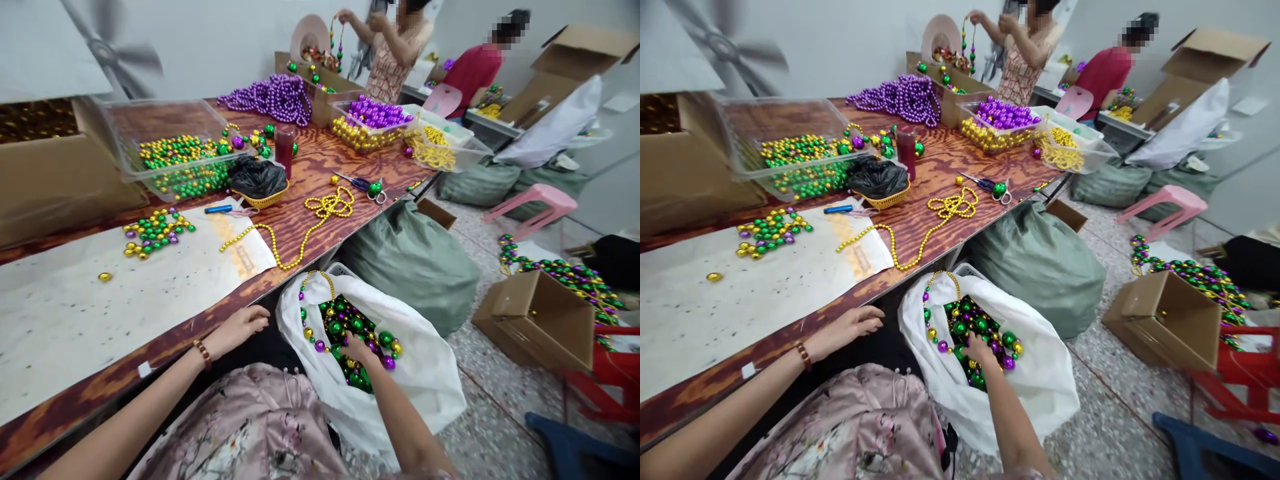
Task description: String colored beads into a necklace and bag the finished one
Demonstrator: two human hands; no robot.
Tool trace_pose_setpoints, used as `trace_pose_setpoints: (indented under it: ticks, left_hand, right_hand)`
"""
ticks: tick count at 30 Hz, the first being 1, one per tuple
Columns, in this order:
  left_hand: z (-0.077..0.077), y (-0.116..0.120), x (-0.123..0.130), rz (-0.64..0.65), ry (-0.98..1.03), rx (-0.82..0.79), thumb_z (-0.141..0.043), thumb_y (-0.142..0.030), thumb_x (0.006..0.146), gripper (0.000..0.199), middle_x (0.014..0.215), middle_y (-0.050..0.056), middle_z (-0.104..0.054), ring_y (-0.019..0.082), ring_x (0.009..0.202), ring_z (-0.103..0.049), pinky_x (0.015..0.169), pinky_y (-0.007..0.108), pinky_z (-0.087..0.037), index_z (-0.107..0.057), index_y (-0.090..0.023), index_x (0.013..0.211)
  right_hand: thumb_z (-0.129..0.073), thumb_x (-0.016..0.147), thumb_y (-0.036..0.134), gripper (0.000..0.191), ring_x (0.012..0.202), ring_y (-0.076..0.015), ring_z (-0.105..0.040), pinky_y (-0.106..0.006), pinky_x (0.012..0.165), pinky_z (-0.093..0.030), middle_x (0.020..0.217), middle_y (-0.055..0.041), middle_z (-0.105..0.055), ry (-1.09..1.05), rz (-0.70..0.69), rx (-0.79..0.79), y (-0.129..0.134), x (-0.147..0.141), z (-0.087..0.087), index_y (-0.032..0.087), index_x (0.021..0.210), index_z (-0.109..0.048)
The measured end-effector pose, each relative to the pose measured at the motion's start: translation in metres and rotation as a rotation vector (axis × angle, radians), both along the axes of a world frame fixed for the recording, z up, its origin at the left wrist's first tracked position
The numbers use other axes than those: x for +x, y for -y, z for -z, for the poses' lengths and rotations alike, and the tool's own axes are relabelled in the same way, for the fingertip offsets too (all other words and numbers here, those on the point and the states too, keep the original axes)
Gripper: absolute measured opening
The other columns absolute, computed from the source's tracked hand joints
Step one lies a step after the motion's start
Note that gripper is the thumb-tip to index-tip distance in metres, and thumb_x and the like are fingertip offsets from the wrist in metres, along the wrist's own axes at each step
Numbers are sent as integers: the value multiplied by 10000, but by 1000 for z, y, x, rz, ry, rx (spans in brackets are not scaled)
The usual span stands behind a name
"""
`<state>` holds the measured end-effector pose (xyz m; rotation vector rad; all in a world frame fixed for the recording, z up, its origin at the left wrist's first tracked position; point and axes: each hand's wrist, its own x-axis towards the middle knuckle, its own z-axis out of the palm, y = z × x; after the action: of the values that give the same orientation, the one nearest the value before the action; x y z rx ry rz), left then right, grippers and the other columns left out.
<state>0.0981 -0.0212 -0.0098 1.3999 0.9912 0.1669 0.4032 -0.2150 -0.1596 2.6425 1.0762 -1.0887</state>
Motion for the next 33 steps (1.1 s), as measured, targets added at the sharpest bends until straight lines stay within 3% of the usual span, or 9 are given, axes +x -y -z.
trace_pose_setpoints:
  ticks: [3,6,9,13,18,22,27,30,33]
  left_hand:
    - [17,0,15,60,1,107,-701,-453,680,273,990,86,-752,307,986,-676,926,406,-496,-732,-243,851]
    - [42,-6,36,81,-85,105,-657,-411,690,302,1029,105,-739,326,1035,-658,984,427,-468,-720,-201,898]
    - [72,-15,60,48,-135,74,-616,-382,723,433,1166,143,-696,323,1122,-627,1014,420,-458,-685,-151,1083]
    - [108,-26,81,17,-163,36,-573,-407,787,513,1349,156,-601,302,1274,-540,1092,391,-402,-640,-137,1219]
    - [133,-33,79,25,-173,-2,-653,-511,754,516,1277,146,-647,327,1253,-554,1107,395,-392,-712,-148,1117]
    - [140,-37,84,54,-145,-48,-717,-551,706,493,1182,121,-698,319,1186,-598,1062,378,-439,-754,-162,1006]
    - [147,-40,93,65,-151,-131,-779,-571,634,494,1106,108,-726,337,1138,-625,1034,390,-465,-767,-172,925]
    - [152,-39,93,37,-178,-179,-790,-574,616,579,1212,116,-692,344,1178,-613,1043,397,-465,-741,-177,1035]
    - [153,-37,92,7,-188,-212,-760,-615,638,690,1334,131,-629,346,1239,-580,1059,399,-457,-685,-183,1170]
  right_hand:
    - [-629,967,322,352,1087,-244,-630,-450,905,-551,1279,-100,-600,71,19,-180,18,7,2,170,1282,-583]
    - [-622,972,328,341,1060,-235,-639,-442,889,-557,1257,-99,-611,121,30,-274,32,29,-7,163,1269,-588]
    - [-623,971,326,316,1029,-224,-649,-425,869,-565,1221,-93,-627,134,4,-264,18,42,-13,157,1237,-605]
    - [-597,986,339,314,1056,-227,-639,-443,907,-548,1245,-96,-621,155,-60,-71,-60,39,-6,173,1253,-601]
    - [-594,986,348,331,1091,-237,-626,-456,925,-538,1277,-101,-604,148,-57,148,-170,44,17,173,1267,-592]
    - [-609,979,339,316,1053,-232,-640,-440,893,-552,1238,-94,-622,106,8,176,-209,54,32,157,1236,-607]
    - [-599,982,340,322,1084,-241,-625,-449,915,-537,1267,-96,-605,12,81,281,-199,56,40,163,1251,-598]
    - [-514,1013,294,294,1056,-230,-632,-385,881,-537,1192,-89,-652,-103,140,349,-159,65,32,156,1257,-602]
    - [-533,986,308,272,861,-223,-669,-317,722,-553,901,-57,-711,-273,226,350,-104,83,17,122,1131,-669]
